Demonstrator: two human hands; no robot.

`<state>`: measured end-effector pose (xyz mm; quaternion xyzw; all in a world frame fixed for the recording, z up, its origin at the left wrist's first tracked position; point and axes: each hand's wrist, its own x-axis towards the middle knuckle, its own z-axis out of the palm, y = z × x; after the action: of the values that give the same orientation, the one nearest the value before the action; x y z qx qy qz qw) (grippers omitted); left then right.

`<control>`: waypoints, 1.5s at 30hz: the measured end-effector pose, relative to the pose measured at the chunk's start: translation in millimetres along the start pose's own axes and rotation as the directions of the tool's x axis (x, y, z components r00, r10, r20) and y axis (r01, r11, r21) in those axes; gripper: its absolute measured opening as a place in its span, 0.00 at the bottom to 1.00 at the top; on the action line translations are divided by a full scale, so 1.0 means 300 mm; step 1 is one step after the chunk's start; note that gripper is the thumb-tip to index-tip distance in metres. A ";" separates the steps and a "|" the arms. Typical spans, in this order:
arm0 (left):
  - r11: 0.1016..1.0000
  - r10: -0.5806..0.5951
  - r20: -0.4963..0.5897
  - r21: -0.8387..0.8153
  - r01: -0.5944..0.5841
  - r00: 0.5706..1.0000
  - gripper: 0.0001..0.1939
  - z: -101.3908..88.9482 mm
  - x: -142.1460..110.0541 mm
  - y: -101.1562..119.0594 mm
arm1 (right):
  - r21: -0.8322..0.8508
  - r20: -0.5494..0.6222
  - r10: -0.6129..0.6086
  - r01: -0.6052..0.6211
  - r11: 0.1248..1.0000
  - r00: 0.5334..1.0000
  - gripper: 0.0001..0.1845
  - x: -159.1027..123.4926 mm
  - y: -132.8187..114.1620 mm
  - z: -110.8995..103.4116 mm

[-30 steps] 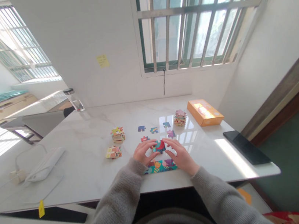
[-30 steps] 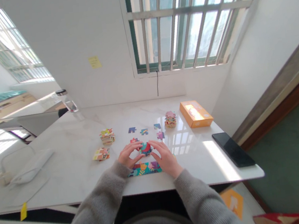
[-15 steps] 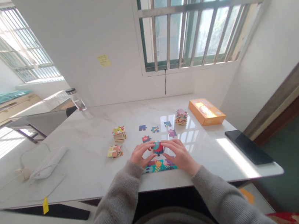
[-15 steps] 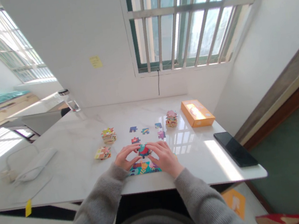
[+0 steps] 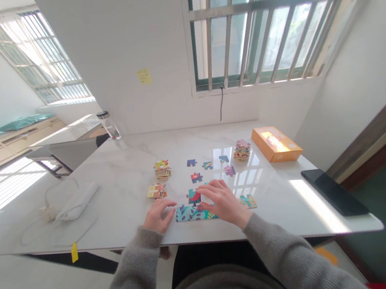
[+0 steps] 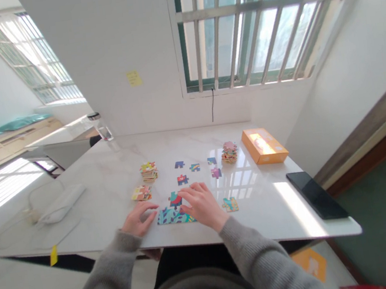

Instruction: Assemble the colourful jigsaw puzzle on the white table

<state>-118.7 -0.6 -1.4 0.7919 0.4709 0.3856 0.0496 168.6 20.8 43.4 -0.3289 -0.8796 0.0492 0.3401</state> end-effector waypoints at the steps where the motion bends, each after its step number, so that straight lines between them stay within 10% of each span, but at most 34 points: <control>1: 1.000 -0.008 0.022 0.009 0.008 1.000 0.08 0.004 -0.001 0.009 | -0.004 0.012 -0.013 0.013 1.000 1.000 0.19 0.012 -0.011 0.009; 11: 0.999 -0.037 0.074 0.037 0.035 0.997 0.08 0.013 0.007 0.025 | 0.035 -0.016 0.015 -0.014 0.999 1.000 0.20 0.002 0.011 -0.016; 22: 0.997 -0.050 0.067 0.056 0.047 0.996 0.11 0.026 0.002 0.000 | -0.014 -0.046 0.421 -0.422 0.907 0.906 0.17 -0.287 0.409 -0.265; 27: 0.997 -0.054 0.088 0.066 0.048 0.995 0.11 0.024 0.002 -0.006 | -0.096 0.020 0.377 -0.373 0.923 0.926 0.14 -0.344 0.506 -0.269; 38: 0.998 -0.036 0.047 0.045 0.033 0.998 0.10 0.028 0.019 0.027 | -0.322 -0.010 0.417 -0.398 0.859 0.909 0.20 -0.357 0.526 -0.244; 45: 0.991 0.130 0.151 0.012 -0.133 0.980 0.08 0.117 0.203 0.167 | -0.294 -0.022 0.430 -0.417 0.860 0.902 0.19 -0.356 0.511 -0.244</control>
<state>-44.3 29.4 30.6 0.8485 0.4167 0.3223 0.0504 357.3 64.7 -8.8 -0.5595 -0.7906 -0.0004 0.2490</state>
